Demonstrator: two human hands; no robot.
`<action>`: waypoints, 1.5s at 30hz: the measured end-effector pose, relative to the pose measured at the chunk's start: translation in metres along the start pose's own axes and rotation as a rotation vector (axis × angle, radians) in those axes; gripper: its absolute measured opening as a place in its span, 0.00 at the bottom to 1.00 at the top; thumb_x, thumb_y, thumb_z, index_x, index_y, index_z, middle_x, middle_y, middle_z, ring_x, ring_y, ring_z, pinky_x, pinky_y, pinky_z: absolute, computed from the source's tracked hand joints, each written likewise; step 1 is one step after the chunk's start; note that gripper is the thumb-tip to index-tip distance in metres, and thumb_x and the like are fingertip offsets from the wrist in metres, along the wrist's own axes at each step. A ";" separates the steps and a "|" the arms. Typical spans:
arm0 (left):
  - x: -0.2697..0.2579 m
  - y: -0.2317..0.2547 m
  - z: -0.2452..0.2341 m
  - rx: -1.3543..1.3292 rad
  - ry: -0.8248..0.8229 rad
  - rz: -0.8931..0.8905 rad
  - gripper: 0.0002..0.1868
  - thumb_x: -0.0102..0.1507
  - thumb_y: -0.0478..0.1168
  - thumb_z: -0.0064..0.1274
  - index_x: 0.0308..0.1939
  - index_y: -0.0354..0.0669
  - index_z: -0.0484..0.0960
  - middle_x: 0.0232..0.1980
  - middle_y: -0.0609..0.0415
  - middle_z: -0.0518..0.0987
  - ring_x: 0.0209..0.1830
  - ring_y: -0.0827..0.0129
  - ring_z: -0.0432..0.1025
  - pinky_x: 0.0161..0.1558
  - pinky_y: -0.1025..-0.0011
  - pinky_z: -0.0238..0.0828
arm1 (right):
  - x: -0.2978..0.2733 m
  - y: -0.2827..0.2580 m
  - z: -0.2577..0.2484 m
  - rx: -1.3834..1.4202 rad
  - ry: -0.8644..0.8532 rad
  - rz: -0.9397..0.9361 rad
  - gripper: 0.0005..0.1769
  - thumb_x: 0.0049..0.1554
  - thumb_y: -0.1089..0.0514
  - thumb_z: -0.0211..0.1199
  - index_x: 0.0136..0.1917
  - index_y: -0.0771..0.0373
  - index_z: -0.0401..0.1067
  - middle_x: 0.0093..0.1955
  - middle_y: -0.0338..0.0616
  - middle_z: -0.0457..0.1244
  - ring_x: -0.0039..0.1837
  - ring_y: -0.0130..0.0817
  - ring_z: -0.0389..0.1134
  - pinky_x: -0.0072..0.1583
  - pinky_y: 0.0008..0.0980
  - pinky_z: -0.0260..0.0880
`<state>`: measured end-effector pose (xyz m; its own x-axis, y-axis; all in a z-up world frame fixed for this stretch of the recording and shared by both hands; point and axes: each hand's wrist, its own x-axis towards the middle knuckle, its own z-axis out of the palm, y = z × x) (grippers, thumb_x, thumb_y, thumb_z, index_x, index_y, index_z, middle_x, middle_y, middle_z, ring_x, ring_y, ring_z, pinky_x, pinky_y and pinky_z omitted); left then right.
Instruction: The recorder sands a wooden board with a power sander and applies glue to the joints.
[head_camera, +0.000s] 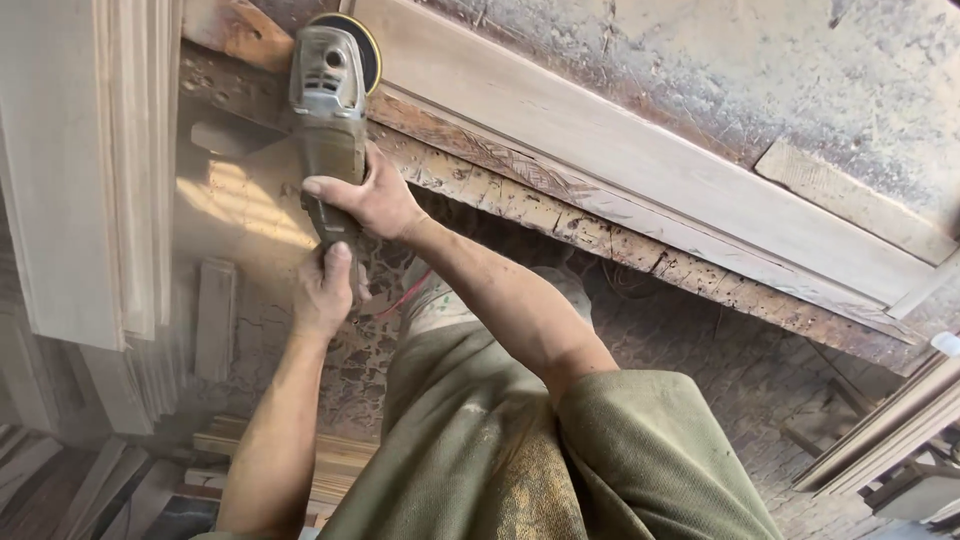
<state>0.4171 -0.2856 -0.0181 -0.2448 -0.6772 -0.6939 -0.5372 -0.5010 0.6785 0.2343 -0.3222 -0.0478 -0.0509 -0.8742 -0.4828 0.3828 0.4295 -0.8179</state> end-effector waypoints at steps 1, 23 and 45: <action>-0.004 0.011 0.001 -0.046 0.009 -0.009 0.33 0.68 0.67 0.41 0.40 0.37 0.76 0.24 0.55 0.75 0.20 0.71 0.72 0.24 0.70 0.70 | 0.002 0.003 0.002 -0.001 0.000 0.006 0.35 0.52 0.43 0.74 0.63 0.69 0.68 0.52 0.47 0.70 0.54 0.31 0.71 0.58 0.35 0.75; -0.138 0.045 0.462 0.786 -0.621 0.121 0.36 0.62 0.72 0.45 0.45 0.41 0.83 0.43 0.37 0.84 0.47 0.45 0.79 0.49 0.51 0.76 | -0.417 0.114 -0.400 0.648 0.612 -0.168 0.28 0.57 0.49 0.67 0.64 0.68 0.66 0.57 0.47 0.66 0.58 0.40 0.69 0.63 0.42 0.72; -0.017 -0.014 0.035 -0.070 0.032 0.035 0.27 0.75 0.59 0.36 0.43 0.37 0.75 0.31 0.52 0.77 0.25 0.68 0.73 0.29 0.67 0.75 | -0.006 0.006 -0.028 -0.186 -0.036 0.048 0.46 0.40 0.25 0.67 0.59 0.61 0.74 0.43 0.45 0.74 0.42 0.34 0.79 0.50 0.36 0.82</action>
<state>0.4007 -0.2481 -0.0242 -0.2356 -0.7115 -0.6620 -0.4706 -0.5125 0.7183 0.2114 -0.3078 -0.0584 -0.0026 -0.8578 -0.5140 0.2070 0.5024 -0.8395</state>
